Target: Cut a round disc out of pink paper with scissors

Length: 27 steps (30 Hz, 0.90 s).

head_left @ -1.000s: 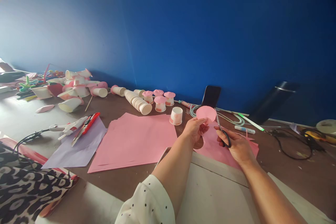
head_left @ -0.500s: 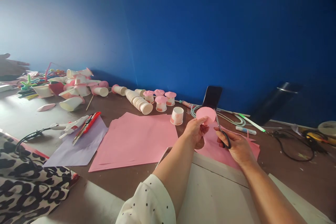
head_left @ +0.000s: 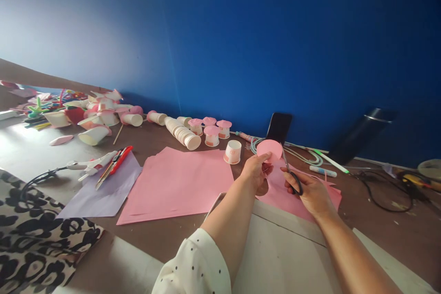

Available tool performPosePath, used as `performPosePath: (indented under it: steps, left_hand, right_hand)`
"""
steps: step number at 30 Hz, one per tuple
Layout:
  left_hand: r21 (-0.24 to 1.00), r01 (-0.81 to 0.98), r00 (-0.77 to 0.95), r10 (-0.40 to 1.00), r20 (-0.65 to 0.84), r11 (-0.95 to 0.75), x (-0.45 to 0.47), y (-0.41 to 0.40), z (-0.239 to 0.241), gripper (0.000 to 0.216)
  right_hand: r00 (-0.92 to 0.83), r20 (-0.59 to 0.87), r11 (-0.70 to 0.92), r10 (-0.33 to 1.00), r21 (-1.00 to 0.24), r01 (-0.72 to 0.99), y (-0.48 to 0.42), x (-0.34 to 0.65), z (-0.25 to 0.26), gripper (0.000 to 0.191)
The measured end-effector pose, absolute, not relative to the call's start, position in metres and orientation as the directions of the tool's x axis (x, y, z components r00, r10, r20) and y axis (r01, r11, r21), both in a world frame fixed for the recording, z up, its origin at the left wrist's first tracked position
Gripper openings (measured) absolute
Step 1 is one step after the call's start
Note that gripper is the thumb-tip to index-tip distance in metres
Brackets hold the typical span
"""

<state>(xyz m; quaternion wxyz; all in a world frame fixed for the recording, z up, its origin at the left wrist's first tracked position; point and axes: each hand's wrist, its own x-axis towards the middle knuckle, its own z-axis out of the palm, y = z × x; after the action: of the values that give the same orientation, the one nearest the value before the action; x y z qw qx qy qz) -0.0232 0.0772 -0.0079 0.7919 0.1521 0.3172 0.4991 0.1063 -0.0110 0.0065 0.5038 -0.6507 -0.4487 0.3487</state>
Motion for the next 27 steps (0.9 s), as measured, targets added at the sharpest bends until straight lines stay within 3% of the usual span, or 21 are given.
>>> performPosePath:
  steps: [6, 14, 27]
  left_hand:
    - [0.558, -0.69, 0.299, 0.884, -0.359, 0.46, -0.0217, 0.0768, -0.0069, 0.028]
    - [0.709, -0.59, 0.228, 0.922, -0.314, 0.387, -0.023, 0.0769, -0.0058, 0.039]
    - [0.727, -0.563, 0.224, 0.919, -0.325, 0.394, -0.0237, 0.0787, -0.0089, 0.03]
  right_hand:
    - [0.345, -0.013, -0.101, 0.939, -0.966, 0.239, -0.012, 0.1076, 0.002, 0.056]
    - [0.313, 0.024, -0.075, 0.95, -0.951, 0.299, -0.0116, 0.1132, -0.0031, 0.059]
    - [0.345, 0.006, -0.068, 0.939, -0.977, 0.202, -0.0124, 0.1067, 0.0043, 0.058]
